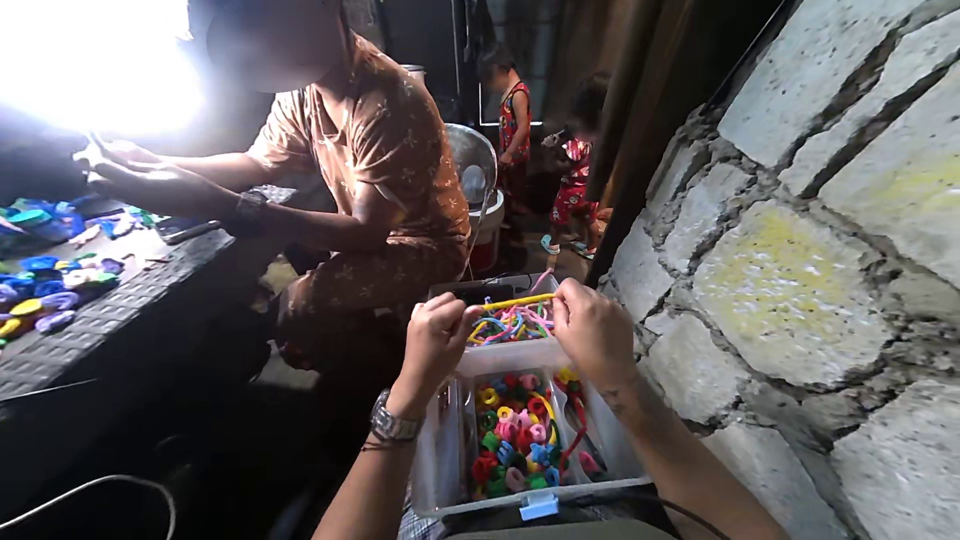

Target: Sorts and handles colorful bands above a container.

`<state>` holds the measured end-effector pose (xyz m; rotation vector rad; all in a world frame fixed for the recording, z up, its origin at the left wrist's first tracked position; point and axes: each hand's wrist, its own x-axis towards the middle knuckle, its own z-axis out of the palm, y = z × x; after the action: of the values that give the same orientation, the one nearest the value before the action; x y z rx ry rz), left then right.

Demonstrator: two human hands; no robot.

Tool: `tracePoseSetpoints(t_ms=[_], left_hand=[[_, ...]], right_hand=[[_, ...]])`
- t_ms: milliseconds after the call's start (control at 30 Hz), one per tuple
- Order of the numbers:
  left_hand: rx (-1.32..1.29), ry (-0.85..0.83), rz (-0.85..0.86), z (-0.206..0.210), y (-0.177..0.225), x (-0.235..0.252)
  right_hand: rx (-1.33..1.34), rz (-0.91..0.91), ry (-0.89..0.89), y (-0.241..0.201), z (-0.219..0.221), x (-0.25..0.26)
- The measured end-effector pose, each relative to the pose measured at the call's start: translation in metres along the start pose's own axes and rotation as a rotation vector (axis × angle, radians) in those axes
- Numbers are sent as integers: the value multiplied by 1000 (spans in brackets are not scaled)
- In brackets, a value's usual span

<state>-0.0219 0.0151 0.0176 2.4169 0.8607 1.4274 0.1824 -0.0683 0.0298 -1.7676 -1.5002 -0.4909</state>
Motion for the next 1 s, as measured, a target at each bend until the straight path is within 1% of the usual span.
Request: tracePoseSetpoints(t_ms=[67, 100, 133, 167, 200, 233, 267, 300, 333, 367, 400, 467, 533, 600, 667, 733, 833, 933, 1000], left_hand=[[-160, 145, -51, -7, 0, 10], [-227, 237, -58, -10, -3, 14], [-239, 307, -33, -12, -8, 19], [-191, 332, 7, -10, -15, 22], [-91, 286, 32, -7, -21, 23], [45, 128, 23, -3, -27, 22], [185, -140, -48, 0, -31, 19], [293, -437, -165, 5, -31, 18], [346, -653, -286, 9, -30, 19], [365, -751, -374, 13, -28, 18], [358, -735, -401, 15, -26, 16], [294, -560, -342, 14, -22, 18], [143, -393, -263, 10, -12, 21], [-75, -263, -236, 5, 7, 24], [-383, -135, -248, 6, 25, 24], [-572, -44, -198, 15, 32, 15], [-555, 39, -84, 31, 26, 1], [-492, 32, -62, 33, 23, -2], [-493, 31, -38, 33, 23, -2]], right_hand=[[22, 49, 38, 5, -1, 5], [45, 73, 53, 9, -2, 7], [83, 82, 74, 13, -1, 9], [145, 79, 86, 15, 1, 9], [236, 67, 70, 14, 3, 8], [330, 57, 23, 12, 4, 7], [430, 71, -67, 8, 5, 4], [547, 106, -196, 5, 4, 4], [679, 153, -342, 3, 1, 5], [814, 206, -468, 1, -2, 7], [944, 262, -561, 0, -3, 9], [1175, 373, -708, -1, -7, 16], [1322, 430, -791, -5, -12, 20], [1373, 407, -754, -15, -16, 27], [1366, 332, -648, -21, -14, 29], [1371, 249, -576, -24, -7, 24], [1394, 248, -571, -25, 1, 13], [1470, 300, -628, -22, 7, 7], [1471, 302, -667, -20, 6, 6]])
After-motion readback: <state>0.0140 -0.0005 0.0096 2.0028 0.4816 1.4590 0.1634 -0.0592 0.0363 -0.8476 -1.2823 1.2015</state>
